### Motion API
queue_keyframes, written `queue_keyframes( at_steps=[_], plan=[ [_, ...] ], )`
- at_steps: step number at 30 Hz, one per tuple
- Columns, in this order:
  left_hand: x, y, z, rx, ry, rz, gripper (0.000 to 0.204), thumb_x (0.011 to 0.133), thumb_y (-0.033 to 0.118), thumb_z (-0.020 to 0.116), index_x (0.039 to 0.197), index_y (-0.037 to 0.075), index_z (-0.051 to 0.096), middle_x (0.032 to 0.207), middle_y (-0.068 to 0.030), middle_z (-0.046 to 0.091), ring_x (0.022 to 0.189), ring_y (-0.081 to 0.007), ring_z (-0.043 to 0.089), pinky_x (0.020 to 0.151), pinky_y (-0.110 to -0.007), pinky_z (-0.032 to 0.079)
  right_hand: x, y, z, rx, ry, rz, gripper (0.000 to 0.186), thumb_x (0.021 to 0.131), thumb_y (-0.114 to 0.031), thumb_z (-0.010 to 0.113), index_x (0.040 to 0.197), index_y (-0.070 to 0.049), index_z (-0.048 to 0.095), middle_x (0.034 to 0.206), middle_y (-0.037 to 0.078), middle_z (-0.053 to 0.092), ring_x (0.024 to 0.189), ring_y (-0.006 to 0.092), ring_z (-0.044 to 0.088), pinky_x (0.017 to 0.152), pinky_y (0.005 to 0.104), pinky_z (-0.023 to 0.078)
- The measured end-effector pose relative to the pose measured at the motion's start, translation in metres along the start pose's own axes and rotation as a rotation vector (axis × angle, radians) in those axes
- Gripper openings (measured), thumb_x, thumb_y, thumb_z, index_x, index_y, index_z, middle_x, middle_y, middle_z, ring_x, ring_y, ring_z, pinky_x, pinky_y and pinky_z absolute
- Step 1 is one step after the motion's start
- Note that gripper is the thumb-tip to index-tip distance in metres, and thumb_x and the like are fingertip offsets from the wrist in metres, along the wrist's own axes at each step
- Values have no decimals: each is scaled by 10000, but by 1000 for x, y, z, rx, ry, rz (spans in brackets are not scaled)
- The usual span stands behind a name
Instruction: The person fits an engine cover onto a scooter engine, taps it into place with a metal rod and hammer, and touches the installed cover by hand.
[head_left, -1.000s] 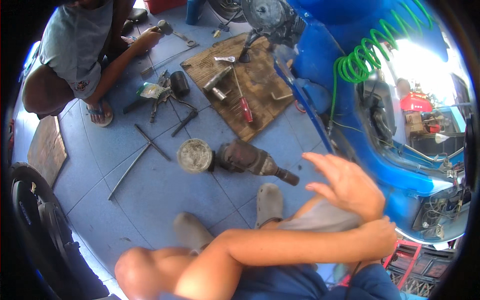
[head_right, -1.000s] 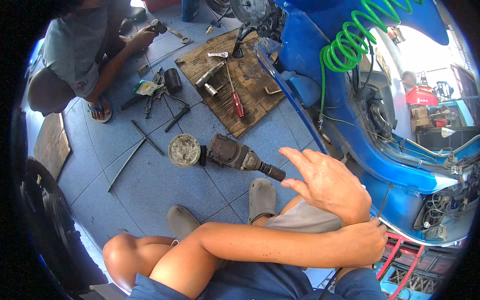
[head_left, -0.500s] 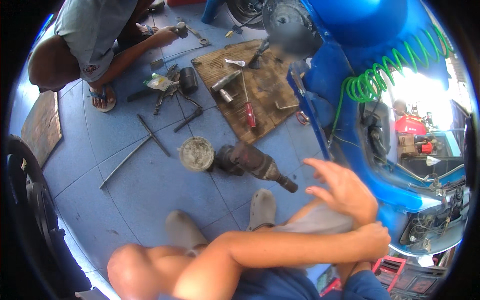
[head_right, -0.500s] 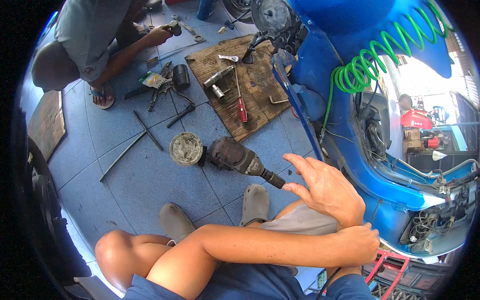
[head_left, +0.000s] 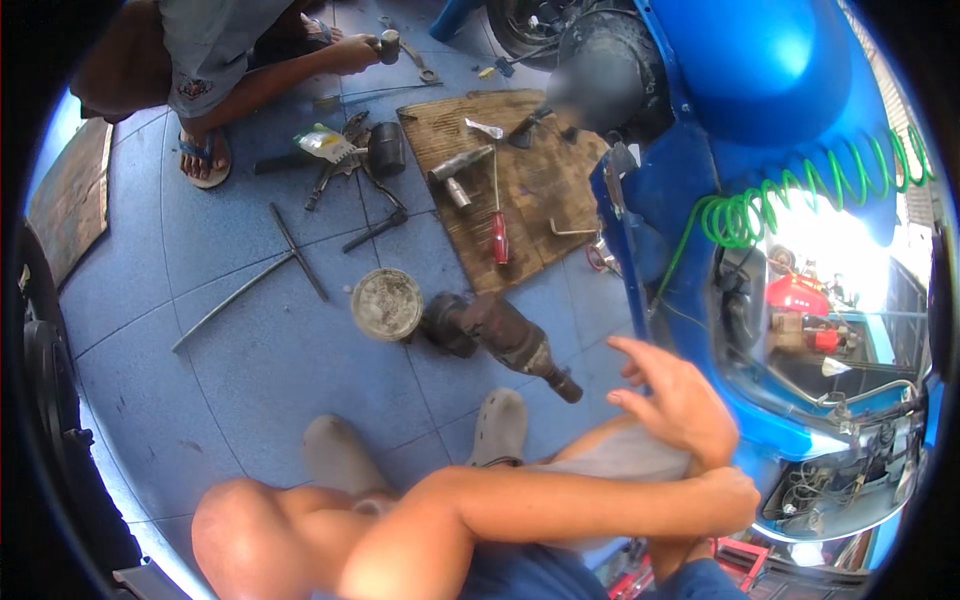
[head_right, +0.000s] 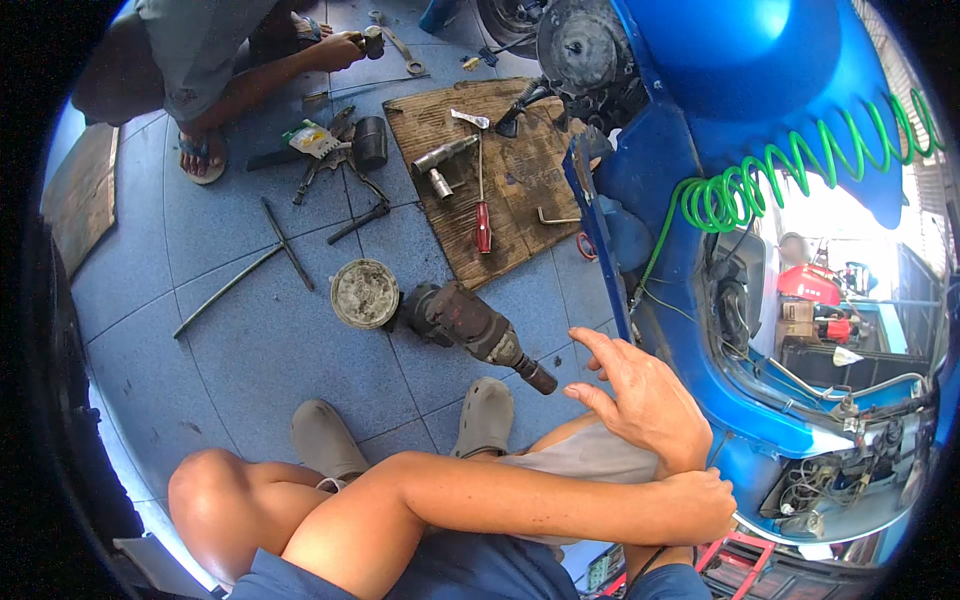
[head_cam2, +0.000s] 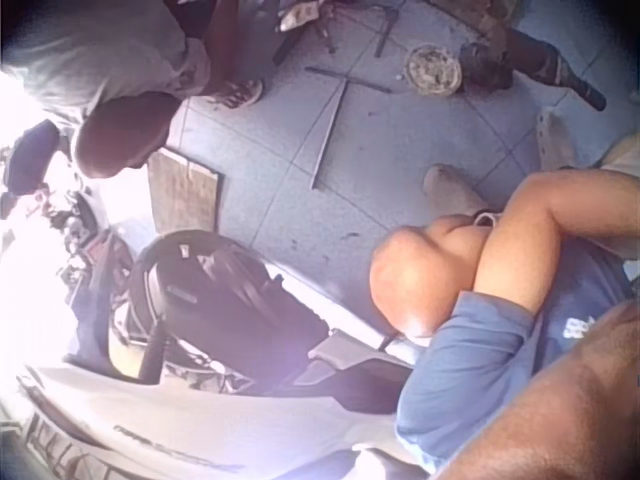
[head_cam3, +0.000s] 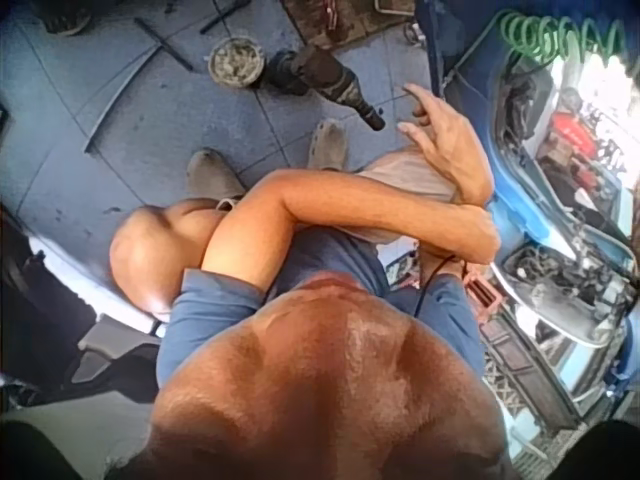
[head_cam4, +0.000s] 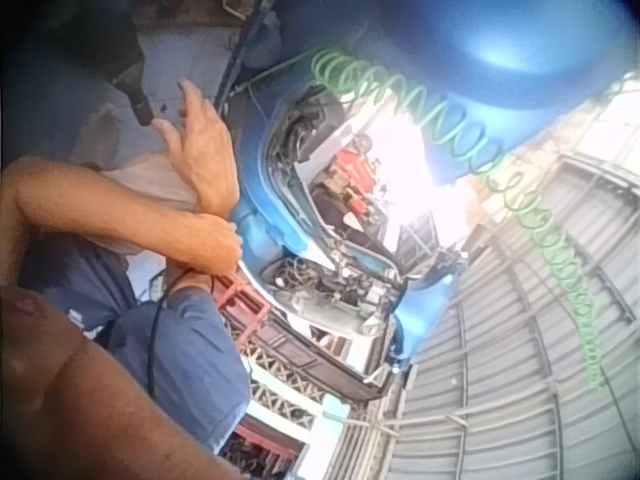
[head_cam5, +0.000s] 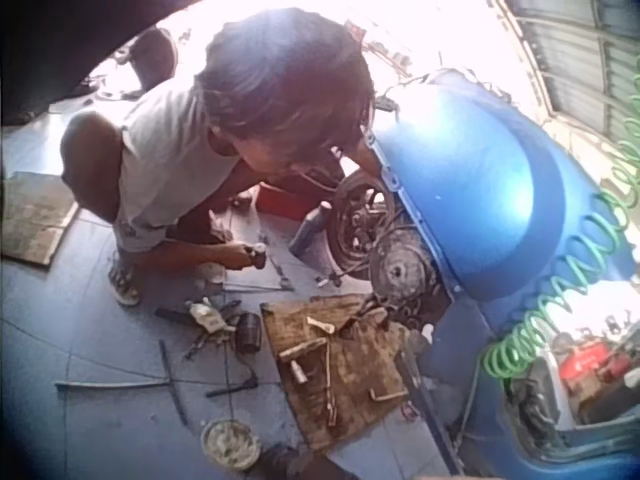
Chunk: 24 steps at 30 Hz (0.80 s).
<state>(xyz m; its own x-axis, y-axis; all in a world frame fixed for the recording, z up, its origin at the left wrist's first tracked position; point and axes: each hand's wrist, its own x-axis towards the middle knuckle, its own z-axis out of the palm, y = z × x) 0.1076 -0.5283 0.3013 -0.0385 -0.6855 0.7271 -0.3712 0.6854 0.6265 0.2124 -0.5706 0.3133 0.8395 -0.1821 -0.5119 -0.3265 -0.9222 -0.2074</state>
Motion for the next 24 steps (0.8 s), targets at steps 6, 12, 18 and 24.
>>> queue_keyframes(
  at_steps=[6, 12, 18, 24],
  plan=[
    [6, 2, -9, -63, -3, 24, 186, 821, 224, 674, 721, 103, 775, 831, -94, 735, 842, -247, 700, 725, -391, 521, -2, -1, -5, -13, -28, 65, 612, 906, -279, 763, 1428, -83, 511, 1047, 200, 681, 955, 338, 691, 830, 434, 562],
    [9, -1, 2, -145, -18, -85, 199, 822, 217, 673, 745, 60, 768, 837, -149, 735, 795, -289, 712, 728, -405, 534, 3, -3, 0, -8, -59, 76, 608, 911, -288, 760, 1429, -90, 512, 1055, 200, 682, 964, 337, 692, 844, 442, 560],
    [11, -4, 4, -187, -15, -66, 240, 830, 232, 658, 747, 27, 751, 830, -182, 727, 765, -318, 714, 762, -419, 532, 5, -2, -1, -2, -65, 85, 601, 916, -292, 754, 1430, -96, 513, 1054, 205, 681, 968, 338, 692, 850, 445, 558],
    [13, -4, 4, -188, 10, -46, 246, 828, 237, 662, 734, 27, 749, 828, -178, 724, 762, -309, 710, 766, -413, 529, 5, -2, -6, 5, -66, 89, 604, 914, -283, 756, 1427, -83, 509, 1051, 216, 678, 963, 345, 691, 855, 444, 556]
  ],
)
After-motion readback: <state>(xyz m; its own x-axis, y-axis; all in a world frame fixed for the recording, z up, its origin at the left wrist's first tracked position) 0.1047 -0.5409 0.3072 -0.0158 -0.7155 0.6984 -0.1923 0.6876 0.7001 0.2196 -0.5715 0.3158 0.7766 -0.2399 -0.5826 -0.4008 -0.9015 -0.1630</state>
